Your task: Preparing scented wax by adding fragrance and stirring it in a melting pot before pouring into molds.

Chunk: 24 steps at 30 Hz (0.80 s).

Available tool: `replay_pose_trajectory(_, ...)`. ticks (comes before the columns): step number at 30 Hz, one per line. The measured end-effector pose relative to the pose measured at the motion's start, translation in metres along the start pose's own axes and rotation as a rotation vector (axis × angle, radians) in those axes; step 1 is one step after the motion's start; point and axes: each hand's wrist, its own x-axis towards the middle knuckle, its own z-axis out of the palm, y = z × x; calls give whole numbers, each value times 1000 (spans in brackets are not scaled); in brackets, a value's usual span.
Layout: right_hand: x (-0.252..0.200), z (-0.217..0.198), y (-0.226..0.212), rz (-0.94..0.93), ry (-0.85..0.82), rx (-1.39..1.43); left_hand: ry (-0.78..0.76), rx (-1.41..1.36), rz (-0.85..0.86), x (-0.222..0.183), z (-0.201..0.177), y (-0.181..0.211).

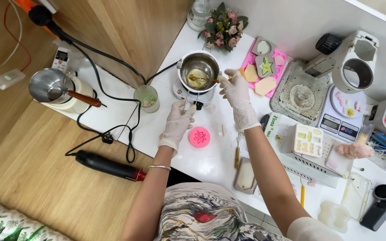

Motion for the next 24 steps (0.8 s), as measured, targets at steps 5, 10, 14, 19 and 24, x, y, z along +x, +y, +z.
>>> replay_pose_trajectory(5, -65, -29, -24, -557, 228, -594, 72, 219, 263, -61, -28, 4)
replay_pose_trajectory(10, -186, 1, -112, -740, 212, -243, 194, 304, 434, -167, -69, 6)
replay_pose_trajectory(14, -272, 56, -120, -899, -271, 135, 236, -56, 448, -259, -103, 21)
replay_pose_trajectory(19, -374, 104, -123, -1041, -1182, 24, 704, -529, 569, -345, -163, -27)
replay_pose_trajectory(24, -502, 151, -93, -804, -2002, -77, 1242, -756, 833, -477, -195, -74)
